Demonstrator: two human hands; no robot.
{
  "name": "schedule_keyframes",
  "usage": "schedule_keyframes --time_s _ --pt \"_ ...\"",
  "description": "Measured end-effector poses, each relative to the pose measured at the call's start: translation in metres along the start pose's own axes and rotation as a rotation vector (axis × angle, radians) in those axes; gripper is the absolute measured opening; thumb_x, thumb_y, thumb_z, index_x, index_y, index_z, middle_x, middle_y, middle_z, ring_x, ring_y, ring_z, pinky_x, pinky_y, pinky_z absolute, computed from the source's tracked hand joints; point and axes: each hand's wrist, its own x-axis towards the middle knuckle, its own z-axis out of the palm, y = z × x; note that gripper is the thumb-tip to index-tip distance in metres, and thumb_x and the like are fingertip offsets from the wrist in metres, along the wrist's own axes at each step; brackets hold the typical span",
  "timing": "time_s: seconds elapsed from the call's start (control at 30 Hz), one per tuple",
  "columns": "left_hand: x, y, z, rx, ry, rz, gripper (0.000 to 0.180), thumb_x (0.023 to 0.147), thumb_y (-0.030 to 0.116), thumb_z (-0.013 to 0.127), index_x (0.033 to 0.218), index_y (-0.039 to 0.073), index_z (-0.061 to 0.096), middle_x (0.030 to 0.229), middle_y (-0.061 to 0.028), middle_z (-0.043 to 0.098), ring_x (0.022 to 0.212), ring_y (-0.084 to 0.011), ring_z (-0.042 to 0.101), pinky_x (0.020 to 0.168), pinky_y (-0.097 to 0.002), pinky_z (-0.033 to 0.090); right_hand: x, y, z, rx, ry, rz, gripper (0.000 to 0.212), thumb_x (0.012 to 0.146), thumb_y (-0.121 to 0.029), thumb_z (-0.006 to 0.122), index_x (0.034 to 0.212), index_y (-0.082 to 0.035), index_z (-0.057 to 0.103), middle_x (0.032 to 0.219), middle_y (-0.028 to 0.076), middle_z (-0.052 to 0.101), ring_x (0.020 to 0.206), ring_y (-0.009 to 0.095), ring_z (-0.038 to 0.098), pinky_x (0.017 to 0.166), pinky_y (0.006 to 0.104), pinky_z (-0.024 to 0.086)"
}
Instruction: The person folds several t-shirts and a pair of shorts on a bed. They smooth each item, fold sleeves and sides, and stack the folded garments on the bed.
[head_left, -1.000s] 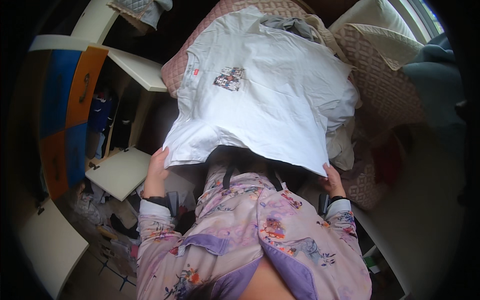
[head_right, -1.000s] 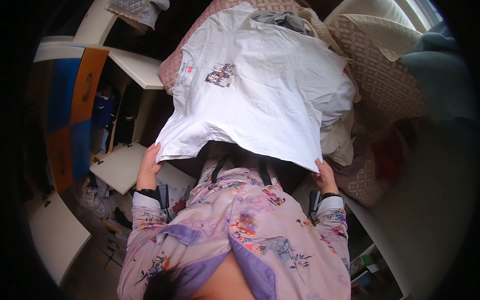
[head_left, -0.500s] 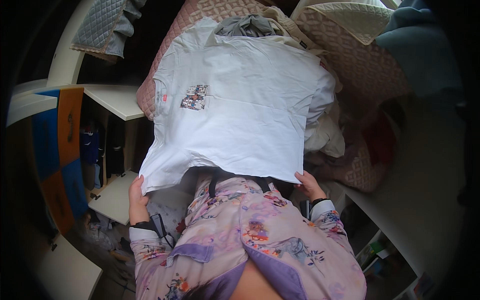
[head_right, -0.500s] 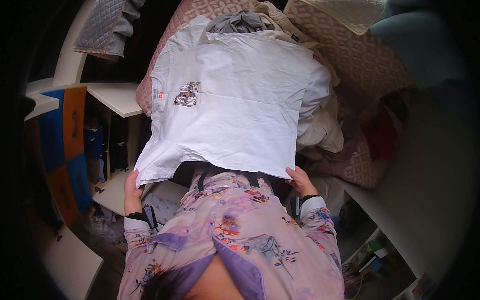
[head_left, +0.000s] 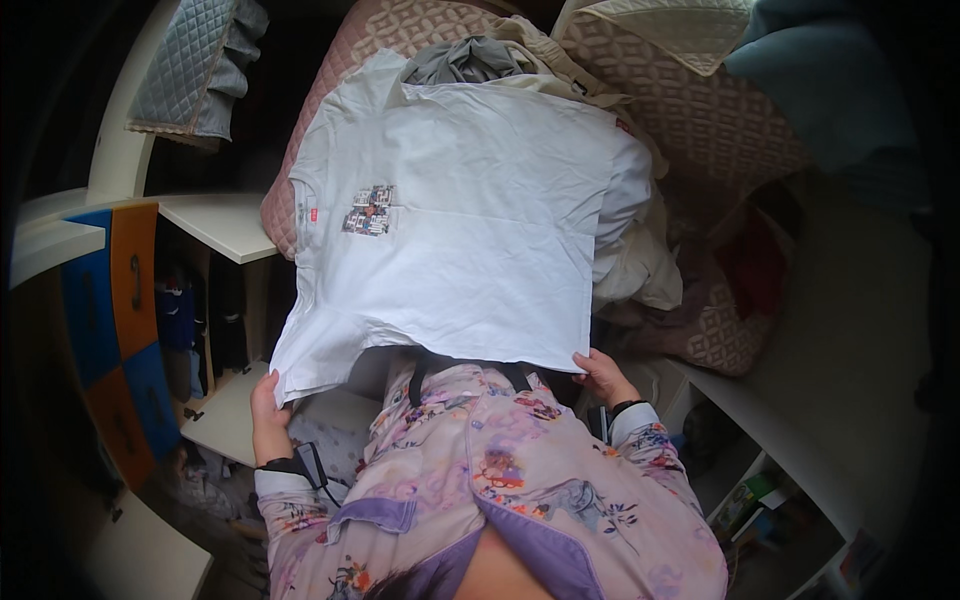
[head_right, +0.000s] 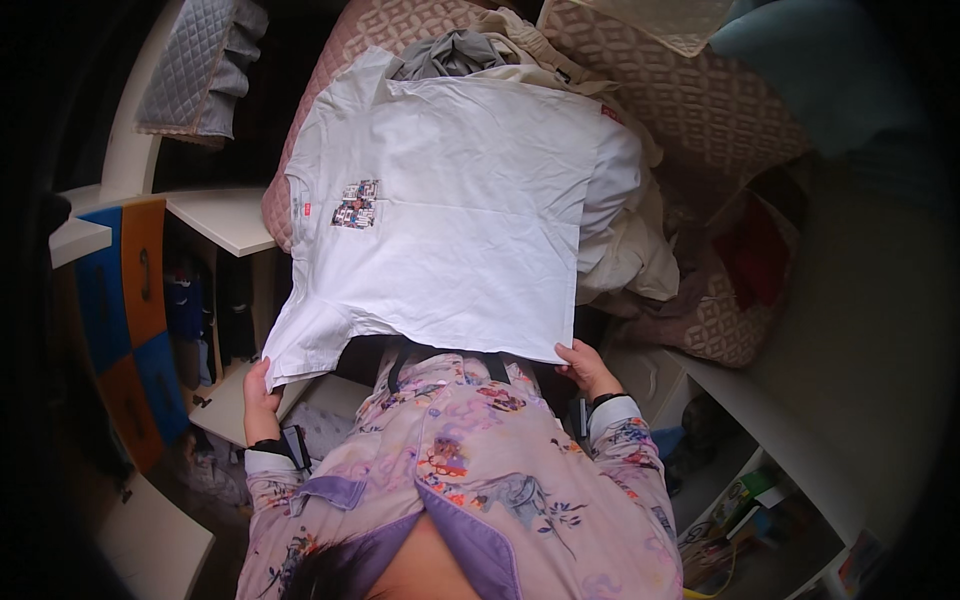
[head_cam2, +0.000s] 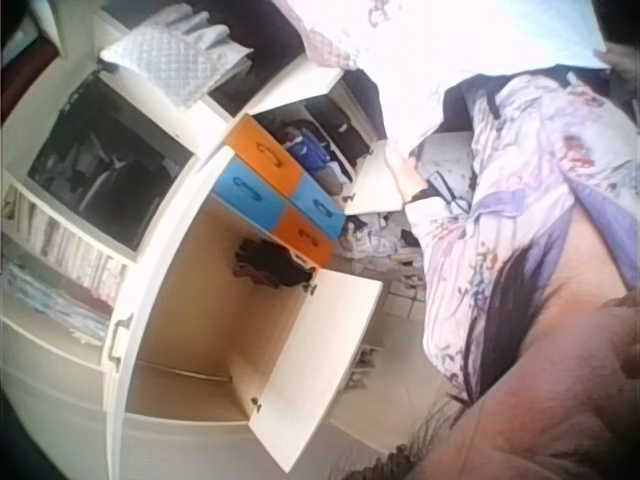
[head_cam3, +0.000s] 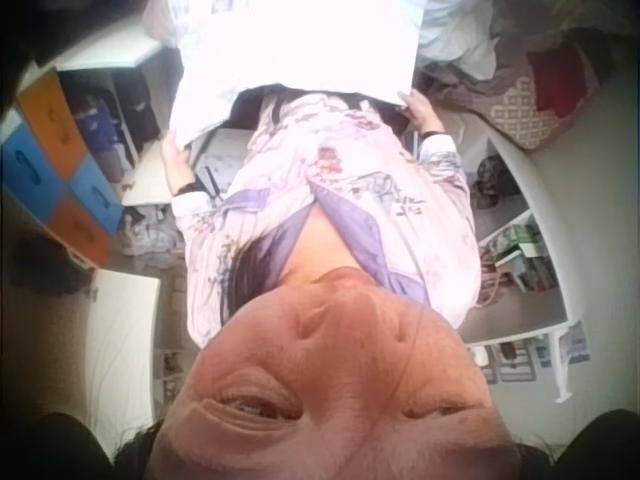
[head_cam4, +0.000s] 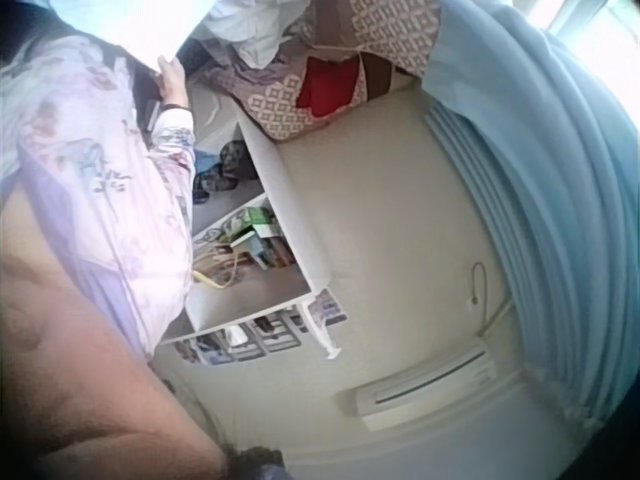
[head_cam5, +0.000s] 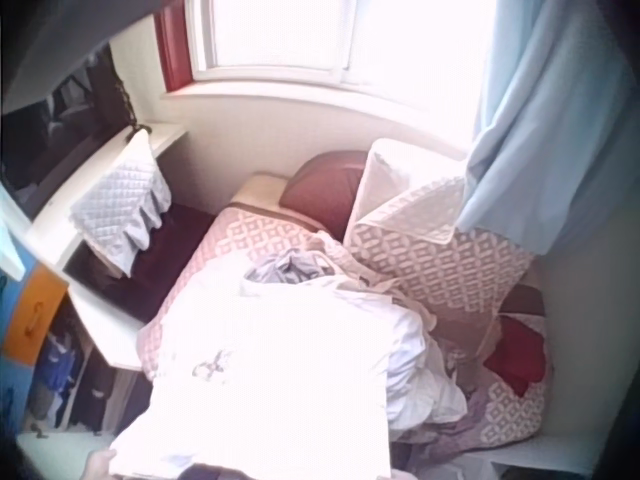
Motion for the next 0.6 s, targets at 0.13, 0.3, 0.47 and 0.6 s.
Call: schedule_keyframes --time_s 0.13,0.3,0.47,0.6 --pt "0.002 0.001 0.0 -0.023 -0.012 -0.001 0.029 0.085 0.012 0.048 0.112 0.001 0.048 0.108 -0.0126 0.057 0.096 -0.0273 0.057 0.084 -0.0413 0.046 -0.003 0.002 0.001 0.009 -0.017 -0.008 0.023 0.083 -0.021 0.06 0.098 -0.005 0.053 0.077 0.0 0.056 0.054 0.007 0.045 0.051 0.0195 0.04" --pt "0.003 0.002 -0.001 -0.013 0.0 0.0 0.028 0.085 0.012 0.049 0.111 0.002 0.049 0.106 -0.0121 0.058 0.094 -0.0261 0.058 0.083 -0.0398 0.046 -0.002 0.005 0.006 -0.029 0.032 -0.088 0.021 0.084 -0.019 0.059 0.096 -0.004 0.053 0.076 0.0 0.056 0.054 0.007 0.045 0.05 0.0194 0.038" --pt "0.003 0.006 0.0 -0.013 -0.038 -0.013 0.028 0.085 0.012 0.05 0.11 0.001 0.05 0.106 -0.0122 0.058 0.093 -0.026 0.059 0.082 -0.0394 0.047 -0.006 -0.01 0.037 -0.314 0.288 -0.38 0.015 0.083 -0.017 0.058 0.086 -0.003 0.055 0.076 0.004 0.055 0.057 0.013 0.048 0.052 0.0242 0.039" --pt "0.003 0.008 0.006 0.001 -0.058 -0.007 0.028 0.085 0.012 0.05 0.11 0.0 0.05 0.105 -0.0124 0.059 0.093 -0.0262 0.059 0.081 -0.0398 0.048 -0.019 -0.034 0.075 -0.916 0.377 -0.989 0.02 0.077 -0.014 0.06 0.077 0.002 0.048 0.078 0.014 0.046 0.07 0.03 0.048 0.063 0.0357 0.04"
